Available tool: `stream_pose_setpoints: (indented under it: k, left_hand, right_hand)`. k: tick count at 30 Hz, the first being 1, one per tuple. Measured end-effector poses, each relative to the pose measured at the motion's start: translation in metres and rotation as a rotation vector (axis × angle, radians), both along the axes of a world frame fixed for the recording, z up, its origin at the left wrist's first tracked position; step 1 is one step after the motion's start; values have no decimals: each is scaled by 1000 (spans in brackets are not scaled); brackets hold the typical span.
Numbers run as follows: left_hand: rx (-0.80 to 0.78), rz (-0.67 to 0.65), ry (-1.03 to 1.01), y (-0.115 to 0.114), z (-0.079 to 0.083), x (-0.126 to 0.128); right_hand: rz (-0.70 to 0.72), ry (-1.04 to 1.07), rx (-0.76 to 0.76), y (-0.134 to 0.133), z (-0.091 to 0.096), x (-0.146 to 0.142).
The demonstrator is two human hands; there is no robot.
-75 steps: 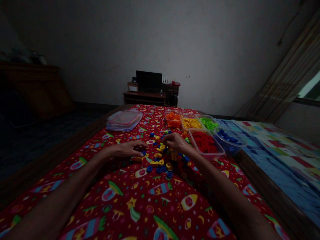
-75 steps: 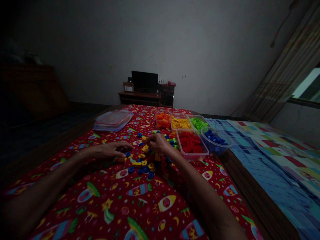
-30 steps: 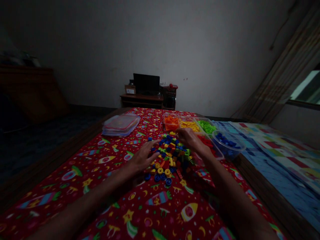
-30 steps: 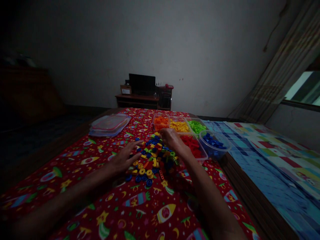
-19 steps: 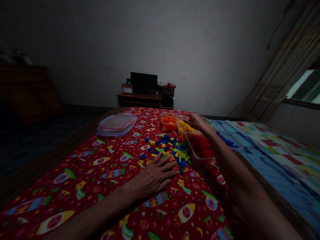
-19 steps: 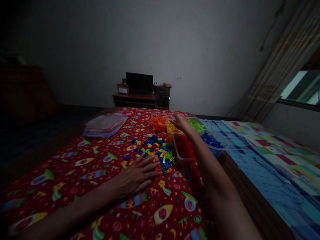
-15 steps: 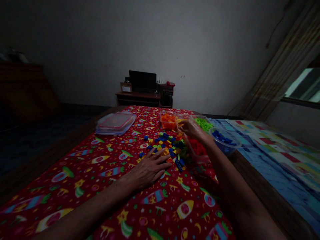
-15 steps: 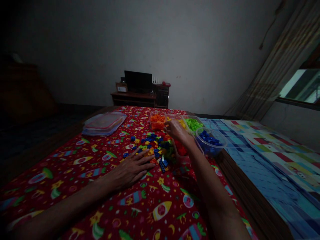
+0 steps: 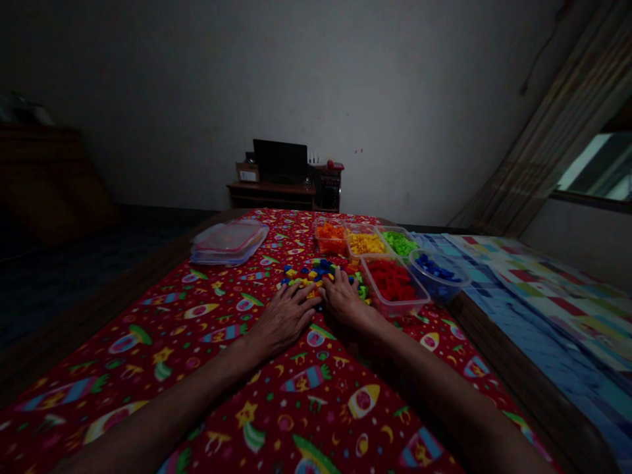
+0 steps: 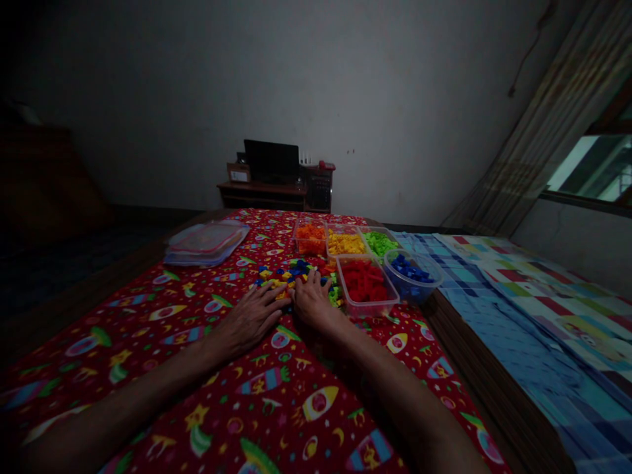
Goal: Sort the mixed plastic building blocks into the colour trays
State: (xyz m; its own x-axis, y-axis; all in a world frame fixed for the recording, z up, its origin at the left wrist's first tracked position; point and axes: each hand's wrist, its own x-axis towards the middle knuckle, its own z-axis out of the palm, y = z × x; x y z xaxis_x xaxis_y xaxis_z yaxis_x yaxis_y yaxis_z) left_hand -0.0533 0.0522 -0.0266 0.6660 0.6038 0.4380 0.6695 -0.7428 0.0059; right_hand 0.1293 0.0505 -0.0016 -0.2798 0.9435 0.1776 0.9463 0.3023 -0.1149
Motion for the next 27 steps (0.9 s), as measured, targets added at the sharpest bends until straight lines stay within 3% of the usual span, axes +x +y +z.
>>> stream_pose_setpoints:
  k: [4, 8, 10, 13, 17, 22, 27]
  left_hand:
    - [2, 34, -112, 1, 2, -1]
    - [-19, 79, -265, 5, -2, -4]
    - [-31, 102, -298, 7, -5, -5]
    - [-38, 98, -302, 8, -8, -6]
    - [-45, 66, -296, 6, -5, -4]
    - [-19, 48, -239, 3, -3, -3]
    - [-11, 46, -207, 3, -4, -2]
  right_hand:
    - [162, 171, 38, -3, -5, -14]
    - [410, 395, 62, 6, 6, -20]
    - [398, 529, 64, 13, 16, -11]
    - [216, 628, 85, 23, 31, 12]
    - [104, 418, 26, 25, 40, 38]
    - [90, 110, -4, 19, 25, 30]
    - [156, 76, -47, 21, 19, 26]
